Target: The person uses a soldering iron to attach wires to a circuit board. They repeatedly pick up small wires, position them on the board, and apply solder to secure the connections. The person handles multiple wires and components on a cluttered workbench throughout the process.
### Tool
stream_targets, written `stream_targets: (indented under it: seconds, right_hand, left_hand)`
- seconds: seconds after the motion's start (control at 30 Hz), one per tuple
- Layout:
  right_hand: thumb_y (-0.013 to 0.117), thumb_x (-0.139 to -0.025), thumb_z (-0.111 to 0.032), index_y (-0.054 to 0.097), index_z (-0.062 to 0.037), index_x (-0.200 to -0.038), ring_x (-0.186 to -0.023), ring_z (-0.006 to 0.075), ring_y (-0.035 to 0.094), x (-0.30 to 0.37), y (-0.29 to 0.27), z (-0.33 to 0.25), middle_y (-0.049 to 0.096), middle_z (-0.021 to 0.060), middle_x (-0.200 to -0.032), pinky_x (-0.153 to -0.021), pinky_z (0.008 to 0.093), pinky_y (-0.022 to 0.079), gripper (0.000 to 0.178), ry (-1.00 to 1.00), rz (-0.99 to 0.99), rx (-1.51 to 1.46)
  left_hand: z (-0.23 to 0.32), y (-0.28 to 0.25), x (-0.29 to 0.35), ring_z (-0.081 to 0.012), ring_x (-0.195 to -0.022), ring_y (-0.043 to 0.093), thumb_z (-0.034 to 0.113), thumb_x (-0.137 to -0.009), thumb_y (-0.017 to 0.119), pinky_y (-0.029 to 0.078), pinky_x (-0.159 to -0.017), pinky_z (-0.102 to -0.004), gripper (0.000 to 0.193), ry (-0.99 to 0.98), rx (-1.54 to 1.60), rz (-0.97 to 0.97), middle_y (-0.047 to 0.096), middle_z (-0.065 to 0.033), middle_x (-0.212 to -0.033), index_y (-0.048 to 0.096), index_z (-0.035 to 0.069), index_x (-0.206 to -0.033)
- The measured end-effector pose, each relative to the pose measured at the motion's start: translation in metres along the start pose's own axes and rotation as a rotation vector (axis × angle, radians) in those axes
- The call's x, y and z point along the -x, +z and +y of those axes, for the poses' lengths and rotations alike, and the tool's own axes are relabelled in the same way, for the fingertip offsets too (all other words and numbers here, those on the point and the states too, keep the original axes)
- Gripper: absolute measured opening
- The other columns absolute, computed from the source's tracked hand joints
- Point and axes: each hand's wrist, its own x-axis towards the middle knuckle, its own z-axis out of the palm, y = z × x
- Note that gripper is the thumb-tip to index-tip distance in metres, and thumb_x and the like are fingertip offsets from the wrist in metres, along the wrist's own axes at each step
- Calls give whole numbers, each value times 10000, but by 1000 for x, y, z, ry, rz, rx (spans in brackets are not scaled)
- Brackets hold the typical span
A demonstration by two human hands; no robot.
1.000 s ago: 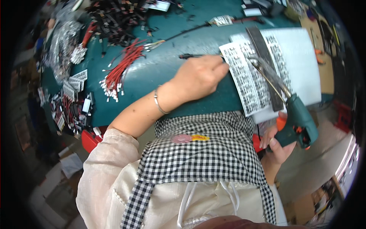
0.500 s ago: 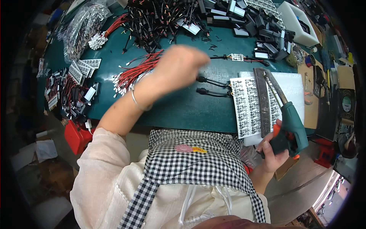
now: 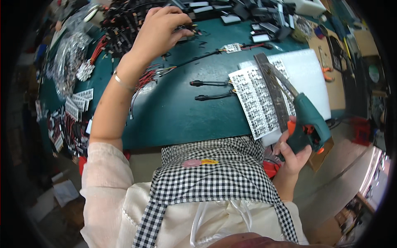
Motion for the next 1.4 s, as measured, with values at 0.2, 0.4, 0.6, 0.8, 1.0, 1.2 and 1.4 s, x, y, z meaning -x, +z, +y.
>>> stream_targets:
  seconds: [0.2, 0.4, 0.6, 0.8, 1.0, 1.2, 1.4]
  right_hand:
    - [629, -734, 45, 349, 138, -1302, -541, 153, 540, -10, 25, -3, 547, 189, -899, -473, 269, 487, 640, -96, 29, -16]
    - [643, -750, 50, 370, 126, -1303, -599, 139, 552, -9, 22, -1, 571, 215, -1024, -496, 247, 477, 621, -86, 56, -49]
    - [632, -806, 63, 519, 102, -1202, -660, 88, 562, -20, 43, -8, 625, 86, -811, -592, 209, 455, 414, -61, 44, -72]
    - [620, -783, 95, 403, 115, -1298, -708, 133, 630, -27, 47, 11, 648, 157, -897, -555, 206, 496, 560, -86, 3, 104]
    - [614, -783, 115, 394, 103, -1306, -706, 133, 634, -27, 57, 12, 644, 173, -897, -550, 202, 496, 568, -104, 49, 57]
    - [618, -775, 115, 387, 98, -1307, -683, 137, 627, -27, 59, 7, 644, 169, -857, -572, 213, 500, 580, -38, 85, -38]
    - [628, -769, 112, 396, 94, -1299, -691, 141, 630, -26, 55, 6, 645, 161, -837, -586, 218, 503, 579, -62, 42, -32]
  left_hand:
    - [42, 28, 8, -157, -695, 624, 61, -845, 663, 502, -663, -271, 146, -199, 308, 68, 667, -74, -798, 685, 51, -989]
    - [105, 3, -1, -91, -607, 561, 34, -932, 532, 467, -543, -212, 275, -611, 1278, -178, 588, -52, -742, 532, -55, -1193]
    - [162, -2, 22, -84, -508, 482, 147, -951, 553, 426, -460, -202, 299, -771, 1874, -471, 584, -74, -731, 493, -44, -1173]
    - [182, -2, 35, -47, -483, 378, 131, -965, 531, 303, -440, -175, 249, -814, 2054, -612, 574, -62, -718, 485, -8, -1167]
    - [184, -10, 36, -37, -485, 344, 157, -971, 527, 254, -446, -180, 255, -915, 2110, -705, 572, -49, -704, 507, -8, -1165]
    - [186, -11, 34, -28, -491, 341, 153, -983, 500, 251, -446, -177, 266, -943, 2074, -768, 577, -43, -703, 531, -23, -1180]
    - [187, -11, 36, -29, -497, 345, 155, -992, 481, 252, -450, -173, 282, -992, 2074, -798, 573, -43, -706, 525, -19, -1209]
